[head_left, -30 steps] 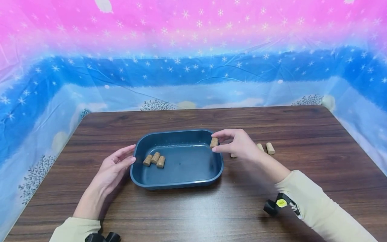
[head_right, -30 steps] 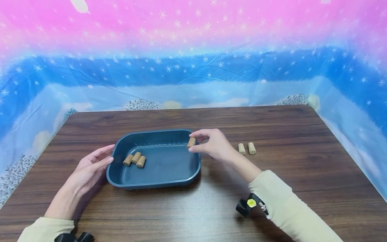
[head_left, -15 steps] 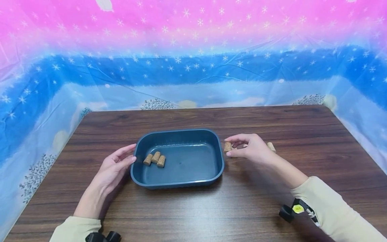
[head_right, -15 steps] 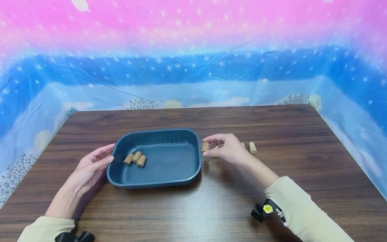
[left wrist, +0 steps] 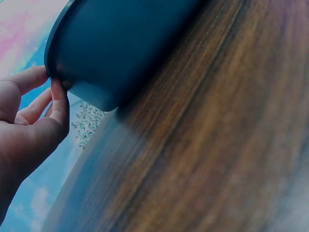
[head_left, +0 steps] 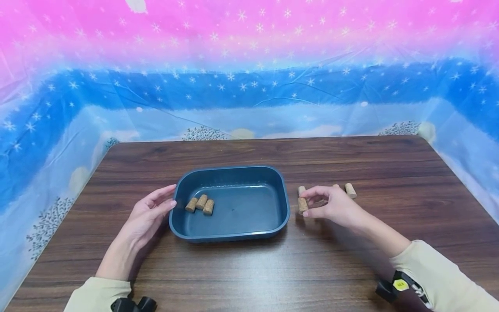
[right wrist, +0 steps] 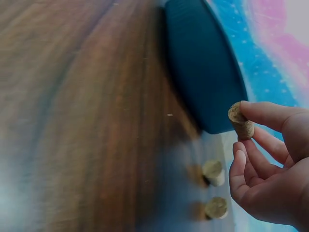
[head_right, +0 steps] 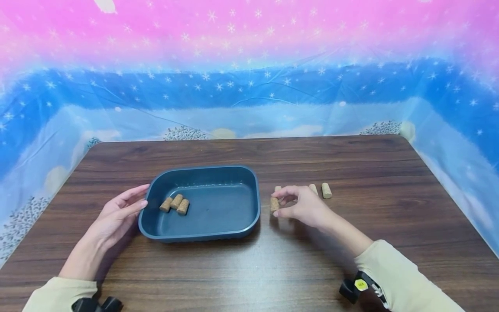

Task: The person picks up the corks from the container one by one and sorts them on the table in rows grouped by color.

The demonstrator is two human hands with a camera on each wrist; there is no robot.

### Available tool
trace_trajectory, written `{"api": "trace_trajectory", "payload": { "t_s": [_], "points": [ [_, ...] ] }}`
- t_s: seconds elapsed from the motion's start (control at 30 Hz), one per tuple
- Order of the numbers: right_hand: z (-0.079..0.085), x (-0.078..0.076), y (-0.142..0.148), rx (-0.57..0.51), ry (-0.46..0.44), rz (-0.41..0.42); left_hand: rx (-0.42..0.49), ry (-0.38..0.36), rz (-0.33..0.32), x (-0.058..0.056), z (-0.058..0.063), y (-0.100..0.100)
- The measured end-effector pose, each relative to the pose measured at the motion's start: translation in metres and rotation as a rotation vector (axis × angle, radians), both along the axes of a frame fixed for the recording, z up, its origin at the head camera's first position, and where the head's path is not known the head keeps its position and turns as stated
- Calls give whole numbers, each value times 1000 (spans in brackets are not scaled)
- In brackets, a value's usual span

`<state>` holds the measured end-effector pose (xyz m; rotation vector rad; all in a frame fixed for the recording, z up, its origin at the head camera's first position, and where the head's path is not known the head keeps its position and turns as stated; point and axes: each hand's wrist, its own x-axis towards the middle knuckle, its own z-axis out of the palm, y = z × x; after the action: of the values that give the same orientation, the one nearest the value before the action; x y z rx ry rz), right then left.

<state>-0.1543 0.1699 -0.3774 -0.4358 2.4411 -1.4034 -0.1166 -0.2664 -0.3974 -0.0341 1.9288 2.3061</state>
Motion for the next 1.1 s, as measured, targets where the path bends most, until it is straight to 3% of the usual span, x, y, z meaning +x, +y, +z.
{"api": "trace_trajectory", "payload": {
  "t_s": [0.47,0.9,1.1],
  "points": [
    [-22,10,6,23,-20,0,1,0,3,0,0,0],
    [-32,10,9,143,124,24,5,10,0,0,0,1],
    [-33,10,10,162,144,30,2,10,0,0,0,1]
  ]
}}
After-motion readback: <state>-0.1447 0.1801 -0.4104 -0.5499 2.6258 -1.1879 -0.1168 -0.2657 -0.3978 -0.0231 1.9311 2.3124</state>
